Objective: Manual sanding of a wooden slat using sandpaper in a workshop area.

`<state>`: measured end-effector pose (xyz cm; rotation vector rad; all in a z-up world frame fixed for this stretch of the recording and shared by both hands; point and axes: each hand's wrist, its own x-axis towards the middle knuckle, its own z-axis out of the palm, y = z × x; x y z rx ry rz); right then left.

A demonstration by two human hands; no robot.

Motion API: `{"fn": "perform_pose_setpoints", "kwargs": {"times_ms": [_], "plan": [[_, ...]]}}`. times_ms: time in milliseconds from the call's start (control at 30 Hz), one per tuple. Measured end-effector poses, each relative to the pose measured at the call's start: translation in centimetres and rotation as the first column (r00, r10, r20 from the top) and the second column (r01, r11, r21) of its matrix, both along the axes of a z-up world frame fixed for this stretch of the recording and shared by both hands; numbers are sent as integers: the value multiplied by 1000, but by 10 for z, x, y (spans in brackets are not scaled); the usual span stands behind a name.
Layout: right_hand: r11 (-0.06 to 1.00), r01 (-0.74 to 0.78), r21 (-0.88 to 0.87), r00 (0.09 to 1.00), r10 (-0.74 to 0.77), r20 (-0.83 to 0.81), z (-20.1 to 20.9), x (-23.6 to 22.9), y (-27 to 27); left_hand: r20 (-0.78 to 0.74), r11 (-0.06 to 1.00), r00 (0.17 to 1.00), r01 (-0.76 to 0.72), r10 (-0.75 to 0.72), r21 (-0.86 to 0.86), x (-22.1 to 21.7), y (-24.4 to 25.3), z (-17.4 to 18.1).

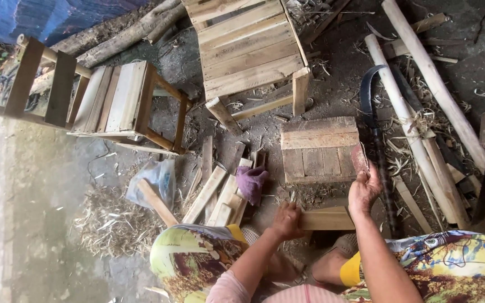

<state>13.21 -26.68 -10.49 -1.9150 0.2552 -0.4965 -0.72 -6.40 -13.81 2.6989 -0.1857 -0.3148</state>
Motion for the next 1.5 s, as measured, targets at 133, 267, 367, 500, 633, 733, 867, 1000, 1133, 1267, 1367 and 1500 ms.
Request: {"fn": "perform_pose_setpoints", "kwargs": {"times_ms": [133, 267, 367, 500, 633, 733, 867, 1000, 1133, 1267, 1367, 1500], "plan": [[999, -24, 36, 999, 25, -21, 19, -7, 1, 15, 996, 1000, 14, -15, 90, 12, 3, 19], [999, -38, -11, 999, 38, 22, 11, -2, -8, -109, 966, 965, -247, 239, -74, 35, 17, 73], [992, -128, -1, 990, 127, 60, 42, 0, 15, -199, 923, 922, -360, 331, -134, 47, 36, 122], [933, -359, 5, 933, 359, -22, 88, -24, 53, -280, 923, 898, -375, 340, -82, 60, 32, 108], [722, -613, -321, 787, 593, -170, 0, -20, 36, -352, 919, 876, -384, 331, -90, 63, 33, 61], [610, -657, -443, 745, 615, -257, -27, -27, 24, -499, 714, 773, -598, 393, -364, 51, 40, 74], [616, -656, -437, 749, 603, -275, -25, -26, 25, -925, -414, 356, -827, 136, -379, 34, 46, 61], [600, -651, -465, 749, 607, -264, -42, -26, 25, -945, -635, 326, -723, 32, -271, 8, 3, 66], [605, -687, -402, 723, 626, -293, -21, -47, 36, -859, -584, 426, -634, 282, -506, 8, 0, 109], [473, -824, -311, 564, 736, -375, 58, -88, 76, -772, -520, 419, -573, 478, -633, 35, 28, 97], [431, -818, -381, 565, 725, -394, 21, -73, 68, -778, -496, 408, -606, 478, -622, 37, 33, 75], [506, -729, -461, 677, 636, -372, -11, -11, 37, -775, -494, 411, -604, 480, -626, 33, 28, 74]]}}
